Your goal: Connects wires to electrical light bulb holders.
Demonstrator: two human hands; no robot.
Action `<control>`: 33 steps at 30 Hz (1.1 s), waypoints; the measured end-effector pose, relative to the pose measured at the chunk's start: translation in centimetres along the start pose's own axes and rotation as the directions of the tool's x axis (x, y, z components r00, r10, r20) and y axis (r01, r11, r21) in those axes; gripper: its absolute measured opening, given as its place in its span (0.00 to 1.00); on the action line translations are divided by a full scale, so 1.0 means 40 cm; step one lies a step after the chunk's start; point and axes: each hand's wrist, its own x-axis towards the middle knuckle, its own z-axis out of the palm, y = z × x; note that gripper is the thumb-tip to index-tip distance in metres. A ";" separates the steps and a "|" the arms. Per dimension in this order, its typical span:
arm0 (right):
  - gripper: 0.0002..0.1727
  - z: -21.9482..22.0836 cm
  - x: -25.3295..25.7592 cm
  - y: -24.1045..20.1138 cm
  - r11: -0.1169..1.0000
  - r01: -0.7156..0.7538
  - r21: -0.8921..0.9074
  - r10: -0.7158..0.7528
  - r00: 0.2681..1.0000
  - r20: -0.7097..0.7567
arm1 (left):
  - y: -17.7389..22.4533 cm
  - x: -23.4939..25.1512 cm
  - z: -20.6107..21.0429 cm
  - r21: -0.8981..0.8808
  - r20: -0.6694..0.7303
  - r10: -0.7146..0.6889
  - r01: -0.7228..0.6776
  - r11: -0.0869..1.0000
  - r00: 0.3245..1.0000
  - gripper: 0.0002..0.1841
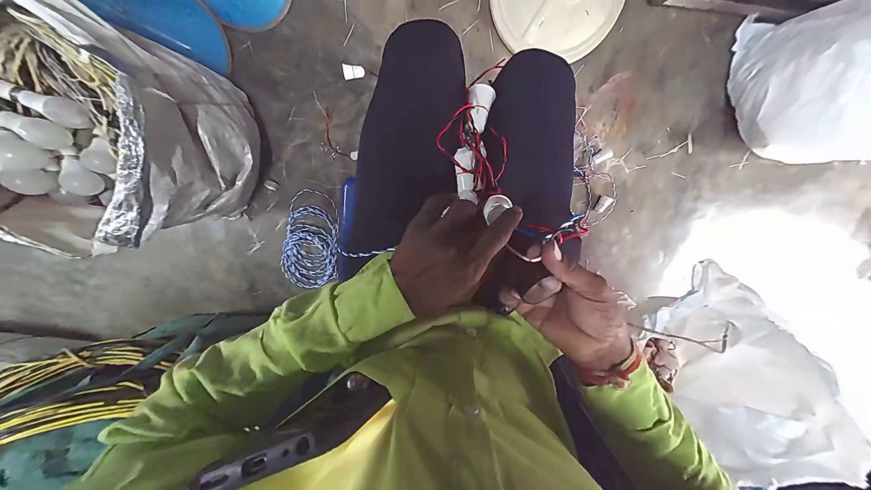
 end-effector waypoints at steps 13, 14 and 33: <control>0.11 -0.004 -0.028 -0.002 0.985 -0.001 0.175 -0.036 0.978 0.204 | -0.021 -0.005 -0.019 0.073 0.057 -0.078 0.074 0.995 0.995 0.16; 0.11 -0.001 -0.025 -0.008 0.985 -0.007 0.175 -0.028 0.980 0.198 | -0.023 -0.004 -0.021 0.034 0.066 -0.077 0.074 0.997 0.995 0.16; 0.18 0.012 -0.015 -0.021 0.855 0.369 -0.364 -0.362 0.928 0.090 | 0.015 0.019 -0.037 -0.823 0.197 -0.338 0.342 0.453 0.920 0.10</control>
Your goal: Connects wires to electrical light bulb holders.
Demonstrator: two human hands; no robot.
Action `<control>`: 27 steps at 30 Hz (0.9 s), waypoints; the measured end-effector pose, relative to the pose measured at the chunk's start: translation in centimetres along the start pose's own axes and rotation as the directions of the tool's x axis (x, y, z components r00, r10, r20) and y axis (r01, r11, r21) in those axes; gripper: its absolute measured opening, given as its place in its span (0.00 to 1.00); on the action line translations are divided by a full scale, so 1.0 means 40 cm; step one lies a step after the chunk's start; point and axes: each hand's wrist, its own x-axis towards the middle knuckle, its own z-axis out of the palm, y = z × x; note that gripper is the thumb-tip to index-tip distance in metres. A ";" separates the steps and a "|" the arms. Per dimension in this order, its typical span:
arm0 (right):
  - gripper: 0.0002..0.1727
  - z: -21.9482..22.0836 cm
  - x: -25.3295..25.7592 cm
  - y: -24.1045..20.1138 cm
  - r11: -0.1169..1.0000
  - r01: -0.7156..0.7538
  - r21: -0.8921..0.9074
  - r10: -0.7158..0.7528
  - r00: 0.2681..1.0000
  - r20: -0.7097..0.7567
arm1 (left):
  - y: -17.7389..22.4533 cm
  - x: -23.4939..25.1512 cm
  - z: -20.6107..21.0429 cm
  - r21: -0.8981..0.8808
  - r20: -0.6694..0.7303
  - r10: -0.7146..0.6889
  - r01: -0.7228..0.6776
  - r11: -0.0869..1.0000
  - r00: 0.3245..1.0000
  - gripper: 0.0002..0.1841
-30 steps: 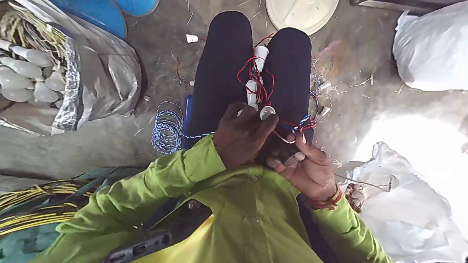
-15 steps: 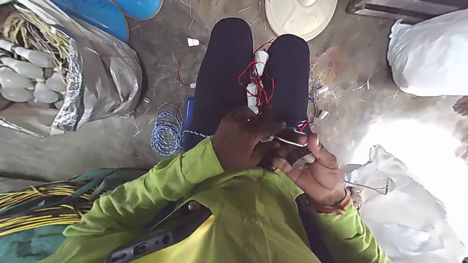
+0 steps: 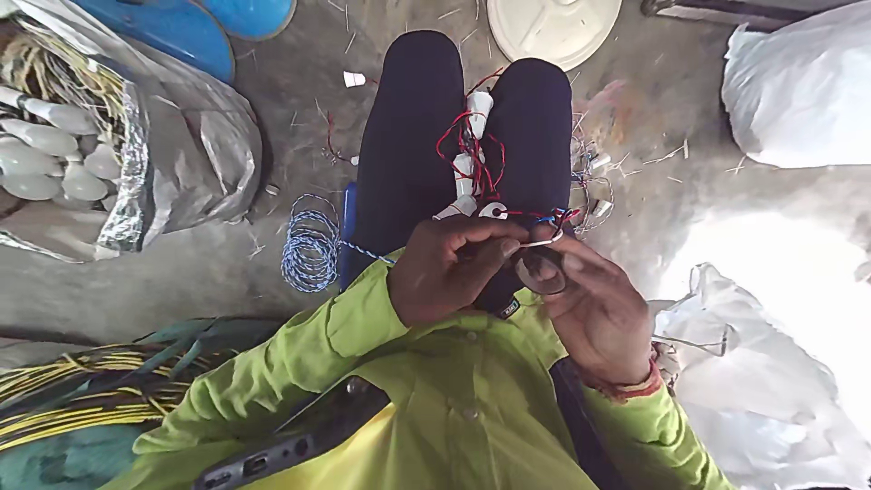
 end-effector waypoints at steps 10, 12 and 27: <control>0.12 0.006 -0.005 0.034 0.946 0.213 -0.243 -0.208 0.977 0.047 | 0.019 -0.015 0.001 0.074 0.002 -0.109 0.108 0.991 0.994 0.12; 0.11 0.004 -0.005 0.039 0.930 0.243 -0.277 -0.239 0.970 0.049 | 0.016 -0.017 0.000 0.115 0.003 -0.115 0.114 0.987 0.993 0.13; 0.15 0.010 -0.019 0.039 0.816 0.287 -0.501 -0.297 0.953 0.063 | 0.006 -0.016 0.013 0.398 -0.010 0.009 -0.004 0.917 1.000 0.12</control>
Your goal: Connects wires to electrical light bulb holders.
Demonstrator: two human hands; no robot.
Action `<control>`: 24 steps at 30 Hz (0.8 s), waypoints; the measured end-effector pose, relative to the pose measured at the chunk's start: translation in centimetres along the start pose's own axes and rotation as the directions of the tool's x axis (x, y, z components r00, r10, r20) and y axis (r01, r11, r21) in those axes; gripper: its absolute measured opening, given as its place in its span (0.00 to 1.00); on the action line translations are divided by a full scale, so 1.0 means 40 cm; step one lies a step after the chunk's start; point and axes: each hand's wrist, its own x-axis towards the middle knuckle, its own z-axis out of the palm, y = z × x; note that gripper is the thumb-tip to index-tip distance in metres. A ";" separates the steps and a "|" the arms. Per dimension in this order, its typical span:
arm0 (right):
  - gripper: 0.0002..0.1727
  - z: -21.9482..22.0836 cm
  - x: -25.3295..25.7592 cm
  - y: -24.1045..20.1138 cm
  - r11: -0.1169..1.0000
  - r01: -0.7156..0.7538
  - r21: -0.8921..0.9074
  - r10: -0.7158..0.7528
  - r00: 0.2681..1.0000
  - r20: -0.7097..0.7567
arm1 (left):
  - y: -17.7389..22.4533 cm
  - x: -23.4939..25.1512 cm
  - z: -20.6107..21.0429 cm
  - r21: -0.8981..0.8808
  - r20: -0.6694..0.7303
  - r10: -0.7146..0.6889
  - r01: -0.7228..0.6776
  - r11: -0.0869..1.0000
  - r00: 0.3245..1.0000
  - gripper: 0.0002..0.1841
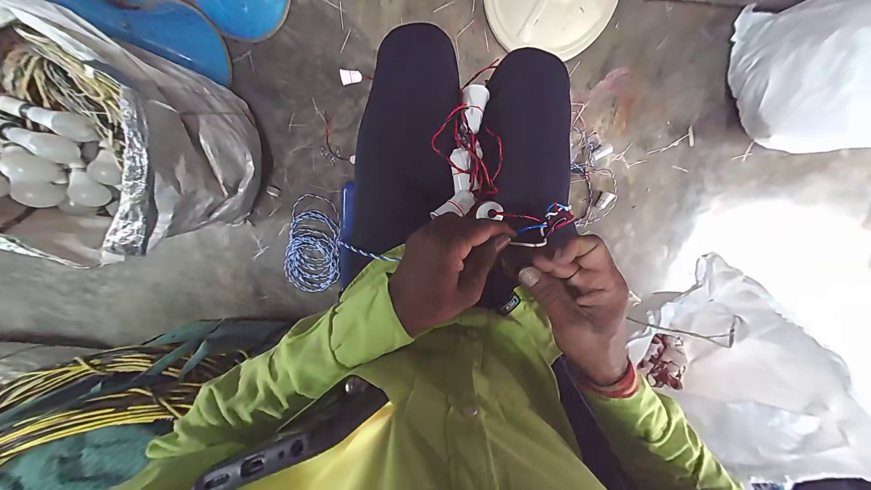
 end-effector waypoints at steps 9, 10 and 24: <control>0.13 0.003 -0.005 -0.013 0.999 0.001 0.049 -0.003 0.999 0.037 | -0.015 0.003 -0.003 0.172 0.031 0.120 -0.124 0.977 0.992 0.11; 0.13 -0.003 -0.002 -0.023 0.994 -0.003 0.110 -0.005 0.998 0.070 | -0.019 0.003 -0.006 0.190 0.052 0.118 -0.125 0.974 0.992 0.11; 0.39 -0.004 0.064 -0.016 0.810 0.225 -0.541 -0.158 0.973 0.167 | -0.218 -0.031 -0.093 -0.438 0.319 -0.044 0.189 0.879 0.947 0.10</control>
